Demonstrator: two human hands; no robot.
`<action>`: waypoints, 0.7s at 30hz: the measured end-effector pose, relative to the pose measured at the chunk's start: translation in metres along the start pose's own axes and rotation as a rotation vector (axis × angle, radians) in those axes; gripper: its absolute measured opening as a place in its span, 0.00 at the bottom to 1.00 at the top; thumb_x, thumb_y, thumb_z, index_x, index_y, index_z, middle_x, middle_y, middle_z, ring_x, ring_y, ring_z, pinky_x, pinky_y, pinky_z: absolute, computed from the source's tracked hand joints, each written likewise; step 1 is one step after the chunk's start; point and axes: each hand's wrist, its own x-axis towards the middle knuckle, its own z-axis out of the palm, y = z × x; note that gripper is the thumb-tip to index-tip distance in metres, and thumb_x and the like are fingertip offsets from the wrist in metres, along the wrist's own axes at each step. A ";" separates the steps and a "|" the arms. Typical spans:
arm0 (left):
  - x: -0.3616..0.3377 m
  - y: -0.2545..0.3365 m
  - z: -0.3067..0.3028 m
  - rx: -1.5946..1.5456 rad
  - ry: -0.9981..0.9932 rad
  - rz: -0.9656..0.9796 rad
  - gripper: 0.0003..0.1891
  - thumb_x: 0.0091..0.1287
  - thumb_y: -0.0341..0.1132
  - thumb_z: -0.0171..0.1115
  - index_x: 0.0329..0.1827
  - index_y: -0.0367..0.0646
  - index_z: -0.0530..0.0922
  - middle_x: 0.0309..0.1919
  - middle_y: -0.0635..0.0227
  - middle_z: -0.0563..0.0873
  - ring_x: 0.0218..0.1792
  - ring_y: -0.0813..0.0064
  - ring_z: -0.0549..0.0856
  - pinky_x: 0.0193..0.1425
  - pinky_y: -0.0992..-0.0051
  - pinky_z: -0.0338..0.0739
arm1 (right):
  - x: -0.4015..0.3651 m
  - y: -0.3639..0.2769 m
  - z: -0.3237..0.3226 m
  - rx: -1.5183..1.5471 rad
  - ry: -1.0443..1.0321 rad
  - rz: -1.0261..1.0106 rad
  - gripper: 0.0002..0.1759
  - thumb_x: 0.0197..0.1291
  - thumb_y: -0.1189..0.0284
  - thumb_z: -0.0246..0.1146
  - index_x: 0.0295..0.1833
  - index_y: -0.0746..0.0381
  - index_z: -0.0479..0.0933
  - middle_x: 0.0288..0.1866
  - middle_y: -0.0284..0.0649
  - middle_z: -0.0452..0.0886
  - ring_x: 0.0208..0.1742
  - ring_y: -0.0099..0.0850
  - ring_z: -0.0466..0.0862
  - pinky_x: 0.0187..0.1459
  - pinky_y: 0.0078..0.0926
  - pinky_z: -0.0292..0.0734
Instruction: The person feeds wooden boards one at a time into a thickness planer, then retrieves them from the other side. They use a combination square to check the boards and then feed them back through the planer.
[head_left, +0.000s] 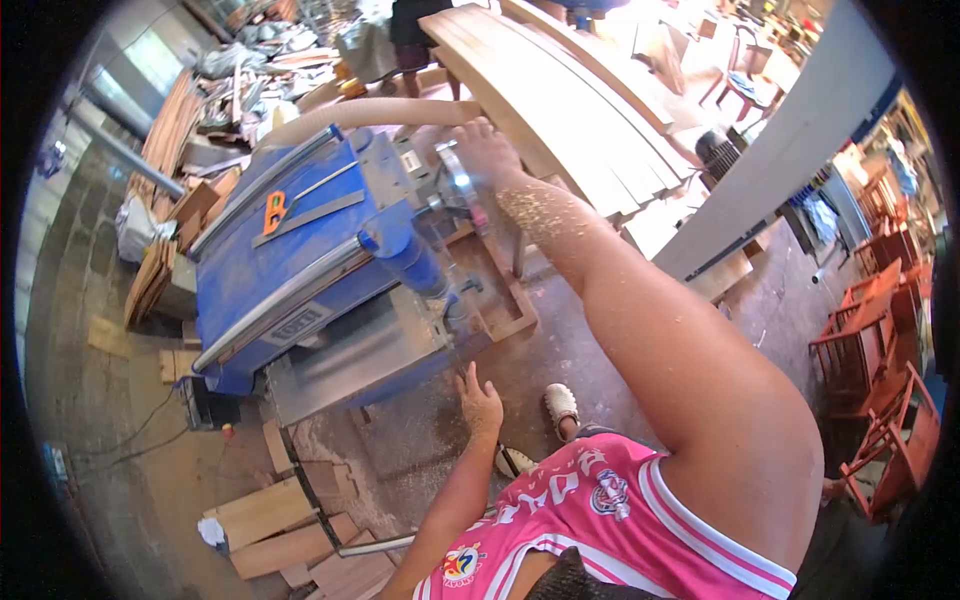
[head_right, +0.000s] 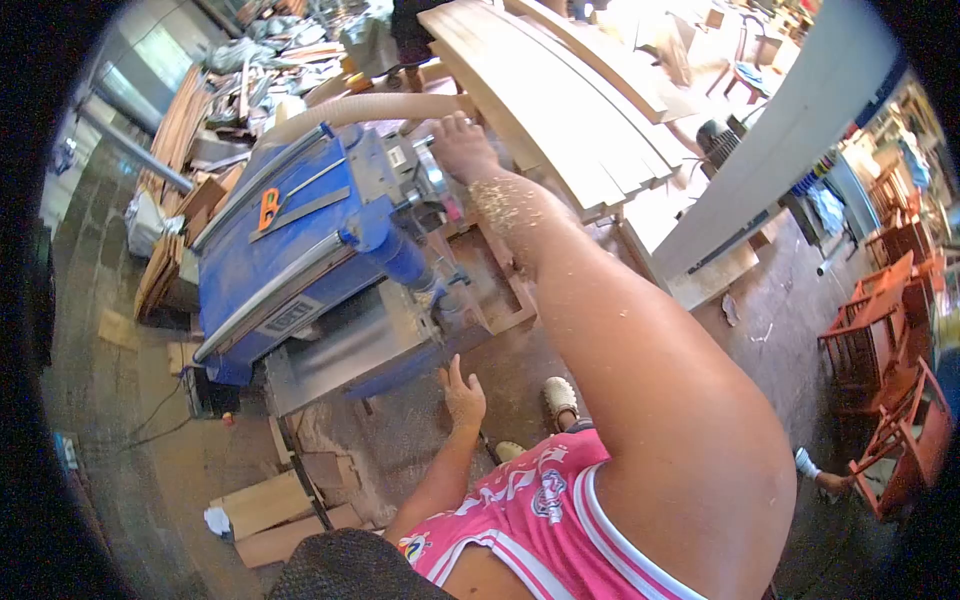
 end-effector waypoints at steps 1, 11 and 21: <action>-0.006 0.005 0.005 -0.001 -0.006 0.014 0.32 0.65 0.31 0.60 0.73 0.52 0.61 0.70 0.34 0.61 0.71 0.35 0.61 0.72 0.53 0.61 | -0.006 0.005 -0.003 -0.019 0.028 -0.009 0.22 0.65 0.69 0.52 0.62 0.63 0.63 0.62 0.47 0.69 0.72 0.46 0.62 0.66 0.41 0.67; 0.005 -0.003 -0.007 -0.036 0.004 0.052 0.29 0.65 0.30 0.59 0.71 0.49 0.65 0.69 0.31 0.62 0.71 0.35 0.61 0.73 0.53 0.60 | 0.005 0.000 0.019 -0.076 0.243 -0.071 0.18 0.63 0.69 0.52 0.57 0.64 0.65 0.55 0.46 0.71 0.64 0.43 0.69 0.57 0.40 0.75; 0.004 0.002 -0.007 -0.010 0.017 0.013 0.28 0.65 0.30 0.59 0.70 0.49 0.65 0.68 0.34 0.65 0.70 0.36 0.62 0.73 0.52 0.60 | 0.004 0.002 0.014 -0.040 0.141 -0.056 0.20 0.66 0.68 0.50 0.61 0.63 0.64 0.60 0.46 0.69 0.69 0.43 0.66 0.58 0.41 0.73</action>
